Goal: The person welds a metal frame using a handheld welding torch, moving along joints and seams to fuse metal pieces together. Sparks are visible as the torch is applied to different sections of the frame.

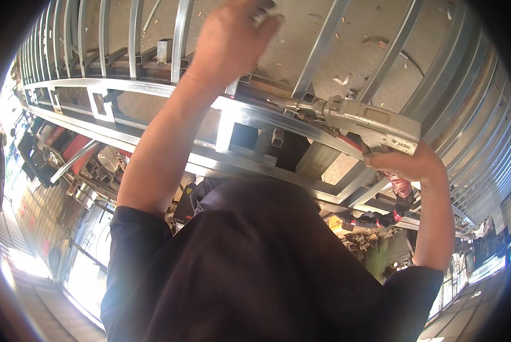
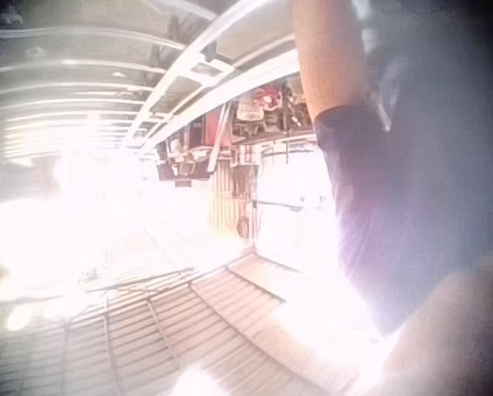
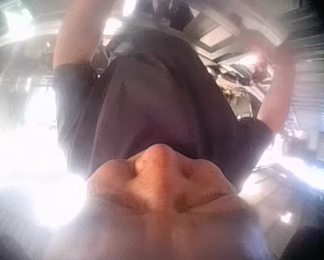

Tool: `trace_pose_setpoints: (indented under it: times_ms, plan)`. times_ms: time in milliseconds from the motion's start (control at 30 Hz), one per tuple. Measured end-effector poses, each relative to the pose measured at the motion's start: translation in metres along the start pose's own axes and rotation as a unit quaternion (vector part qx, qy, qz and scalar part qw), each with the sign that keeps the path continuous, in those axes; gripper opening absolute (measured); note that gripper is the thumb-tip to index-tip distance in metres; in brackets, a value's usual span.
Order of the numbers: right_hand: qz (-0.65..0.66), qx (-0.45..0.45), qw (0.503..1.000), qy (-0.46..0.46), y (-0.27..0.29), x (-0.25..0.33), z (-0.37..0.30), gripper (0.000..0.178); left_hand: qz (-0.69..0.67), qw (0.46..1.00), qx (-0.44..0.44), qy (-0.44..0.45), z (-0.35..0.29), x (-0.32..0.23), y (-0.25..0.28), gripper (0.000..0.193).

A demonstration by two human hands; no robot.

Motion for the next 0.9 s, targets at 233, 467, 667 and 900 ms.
trace_pose_setpoints:
  times_ms: [233, 467, 667, 900]
  plan:
    - [-0.041, 0.027, 0.998, -0.039, 0.022, -0.029, -0.015, 0.056, 0.003, 0.969, 0.23, 0.09, -0.015, -0.033, -0.053, 0.072]
    - [-0.038, 0.056, 0.998, -0.021, 0.024, -0.034, -0.001, 0.065, -0.029, 0.955, 0.269, 0.119, -0.012, -0.034, -0.043, 0.078]
    - [-0.017, 0.069, 0.997, 0.001, 0.025, -0.03, 0.004, 0.066, -0.023, 0.951, 0.28, 0.132, -0.013, -0.033, -0.047, 0.08]
    - [-0.018, 0.082, 0.996, 0.006, 0.024, -0.027, 0.006, 0.065, 0.014, 0.916, 0.357, 0.182, -0.001, -0.029, -0.055, 0.067]
Point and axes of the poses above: each hand's wrist, its own z-axis towards the middle knuckle, its own y-axis out of the back of the hand, x = y × z, the point moved 2 cm from there along z, towards the middle knuckle, and after that the axes turned 10 degrees about y, right-handed, at the moved point
